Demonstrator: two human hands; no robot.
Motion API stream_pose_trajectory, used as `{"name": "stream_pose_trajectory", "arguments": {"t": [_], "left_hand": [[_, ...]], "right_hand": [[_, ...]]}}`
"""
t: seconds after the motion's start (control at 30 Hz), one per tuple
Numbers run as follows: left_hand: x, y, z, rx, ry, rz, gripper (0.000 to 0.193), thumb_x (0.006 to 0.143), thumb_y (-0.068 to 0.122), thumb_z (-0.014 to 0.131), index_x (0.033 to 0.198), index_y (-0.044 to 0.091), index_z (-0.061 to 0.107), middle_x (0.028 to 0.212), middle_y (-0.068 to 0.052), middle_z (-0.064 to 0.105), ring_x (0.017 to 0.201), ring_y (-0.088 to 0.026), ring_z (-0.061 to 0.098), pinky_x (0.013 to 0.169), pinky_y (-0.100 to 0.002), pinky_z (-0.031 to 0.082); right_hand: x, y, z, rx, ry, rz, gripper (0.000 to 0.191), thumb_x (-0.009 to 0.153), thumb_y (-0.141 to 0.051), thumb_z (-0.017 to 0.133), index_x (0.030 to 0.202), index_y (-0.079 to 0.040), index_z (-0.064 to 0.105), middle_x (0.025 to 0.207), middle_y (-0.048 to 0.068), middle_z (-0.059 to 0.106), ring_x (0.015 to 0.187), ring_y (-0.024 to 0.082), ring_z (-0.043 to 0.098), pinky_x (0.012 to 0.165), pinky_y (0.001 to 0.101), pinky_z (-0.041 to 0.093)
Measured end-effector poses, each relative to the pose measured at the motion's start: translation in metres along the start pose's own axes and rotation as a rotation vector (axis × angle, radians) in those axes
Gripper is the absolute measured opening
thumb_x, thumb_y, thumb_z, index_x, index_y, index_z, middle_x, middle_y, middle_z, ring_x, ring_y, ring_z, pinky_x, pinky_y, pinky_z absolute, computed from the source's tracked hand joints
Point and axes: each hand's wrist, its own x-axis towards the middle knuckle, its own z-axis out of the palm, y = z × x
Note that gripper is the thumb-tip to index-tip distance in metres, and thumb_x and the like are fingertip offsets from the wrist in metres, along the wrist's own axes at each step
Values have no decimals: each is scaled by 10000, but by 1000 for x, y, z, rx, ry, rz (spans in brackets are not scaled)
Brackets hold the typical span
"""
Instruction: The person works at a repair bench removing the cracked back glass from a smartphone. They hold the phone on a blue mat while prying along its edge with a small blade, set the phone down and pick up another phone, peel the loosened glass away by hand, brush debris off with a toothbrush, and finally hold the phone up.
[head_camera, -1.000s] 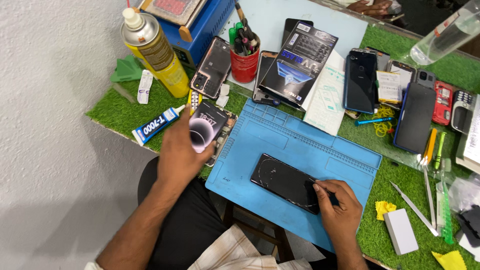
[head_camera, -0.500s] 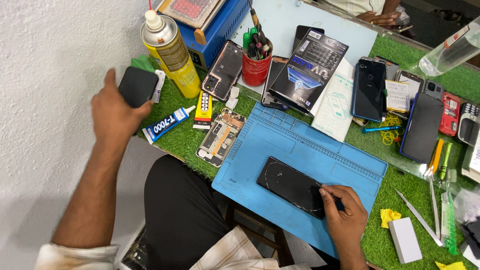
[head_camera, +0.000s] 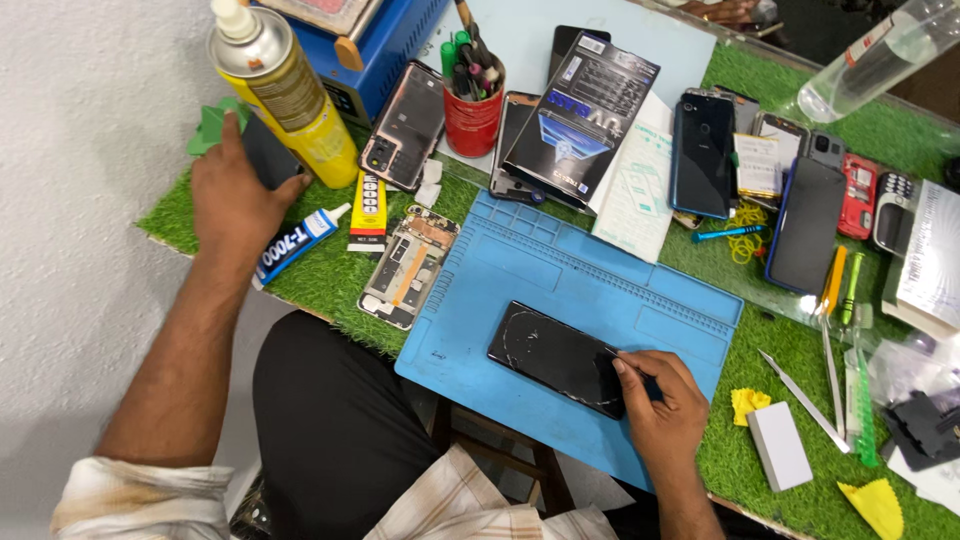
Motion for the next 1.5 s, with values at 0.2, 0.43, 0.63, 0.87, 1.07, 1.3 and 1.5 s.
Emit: {"name": "stream_pose_trajectory", "arguments": {"t": [0.2,0.43,0.63,0.87,1.07,1.3,1.5], "left_hand": [[-65,24,-35,-105,193,106,135,992,167,830,1068,91,747,1338,-143,672,1301,-362,589,1129,-496,433],[-114,153,-26,-735,-307,333,206,887,45,697,1089,58,739,1216,-144,670,1135,-340,617,990,-443,484],[-101,188,19,-675,-466,436,128,921,112,700,1019,115,781,1117,-76,706,1098,-294,618,992,-432,461],[-116,171,35,-579,-472,626,275,910,226,729,1175,230,802,1332,-91,626,1278,-305,491,1064,-479,362],[-113,165,17,-520,-605,653,847,537,553,887,1281,187,715,1444,-138,505,1374,-366,350,1099,-536,262],[-115,169,15,-549,-610,638,965,487,541,904,1320,111,674,1473,-130,479,1391,-345,358,1138,-533,240],[-118,168,17,-576,-577,651,927,509,531,909,1306,114,683,1470,-135,487,1387,-339,372,1135,-531,244]], "right_hand": [[-1,1,1,37,19,-14,121,907,-98,789,1013,-45,767,984,56,746,883,145,707,776,259,543],[2,-1,-1,20,17,-65,110,937,-81,763,1038,-38,764,1010,68,743,928,164,707,815,265,533],[4,-5,-1,-18,30,-79,106,937,-72,759,1033,-30,762,1001,77,741,931,170,710,831,267,533],[4,-5,-1,-13,24,-42,113,936,-78,759,1039,-31,764,994,76,739,911,162,705,806,262,536],[4,-3,-2,-23,17,-33,104,955,-73,742,1053,-44,763,1017,73,731,939,157,700,811,258,535],[22,-21,-2,-114,-112,-128,148,868,-50,766,1010,-82,792,1021,101,673,995,203,638,850,294,517],[61,-37,25,-89,-309,-156,165,854,-73,769,1010,-101,814,947,52,741,961,193,684,874,327,535]]}}
